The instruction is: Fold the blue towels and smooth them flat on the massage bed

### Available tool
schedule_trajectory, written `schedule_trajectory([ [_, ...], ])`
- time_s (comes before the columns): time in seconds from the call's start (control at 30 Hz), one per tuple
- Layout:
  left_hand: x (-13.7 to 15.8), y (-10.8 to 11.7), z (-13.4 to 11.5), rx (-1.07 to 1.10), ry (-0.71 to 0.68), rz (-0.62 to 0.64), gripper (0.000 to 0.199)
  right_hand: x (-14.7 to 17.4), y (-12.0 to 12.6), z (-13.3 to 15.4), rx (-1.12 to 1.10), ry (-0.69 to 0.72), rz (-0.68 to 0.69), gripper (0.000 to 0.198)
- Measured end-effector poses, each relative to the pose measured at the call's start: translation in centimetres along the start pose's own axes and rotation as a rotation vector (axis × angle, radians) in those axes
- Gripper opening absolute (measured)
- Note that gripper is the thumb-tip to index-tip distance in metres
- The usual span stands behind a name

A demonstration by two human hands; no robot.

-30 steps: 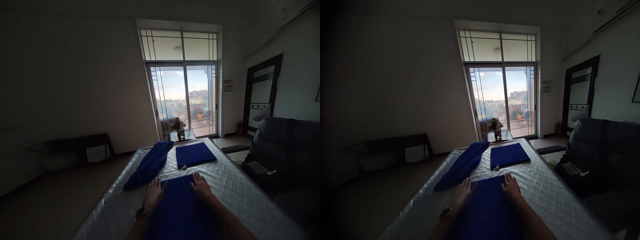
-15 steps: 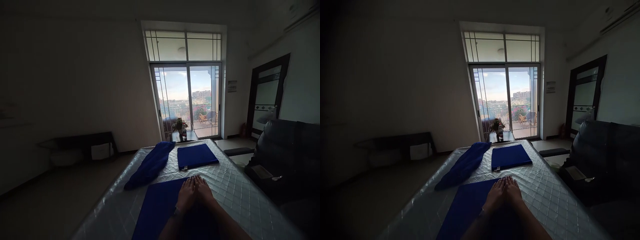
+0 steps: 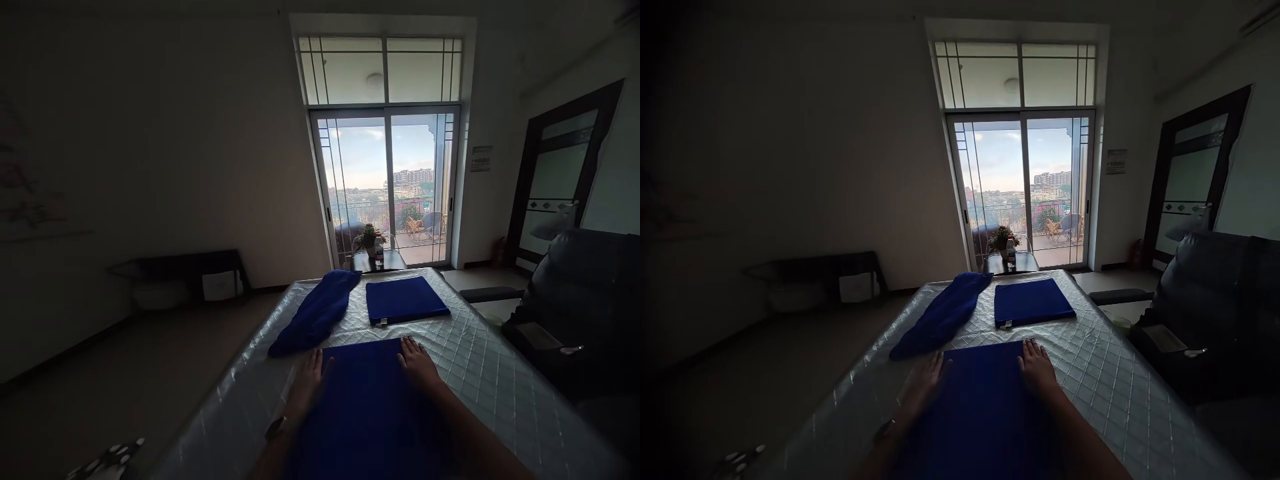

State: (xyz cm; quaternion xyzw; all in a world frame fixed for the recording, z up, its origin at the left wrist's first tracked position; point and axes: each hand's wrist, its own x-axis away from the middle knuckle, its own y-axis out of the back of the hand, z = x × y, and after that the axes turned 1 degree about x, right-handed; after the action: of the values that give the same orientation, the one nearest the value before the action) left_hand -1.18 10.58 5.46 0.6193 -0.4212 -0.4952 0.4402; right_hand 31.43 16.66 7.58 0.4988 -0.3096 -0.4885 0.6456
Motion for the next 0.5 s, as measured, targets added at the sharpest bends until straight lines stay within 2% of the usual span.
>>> schedule_trajectory([
  [0.3, -0.1, -0.4, 0.4, 0.147, 0.072, 0.057, 0.084, -0.6, -0.3, 0.0, 0.062, 0.008, 0.033, 0.068],
  [0.5, -0.4, -0.3, 0.6, 0.167, 0.085, 0.075, 0.087, -1.2, -0.3, -0.1, 0.111, 0.014, 0.058, 0.069],
])
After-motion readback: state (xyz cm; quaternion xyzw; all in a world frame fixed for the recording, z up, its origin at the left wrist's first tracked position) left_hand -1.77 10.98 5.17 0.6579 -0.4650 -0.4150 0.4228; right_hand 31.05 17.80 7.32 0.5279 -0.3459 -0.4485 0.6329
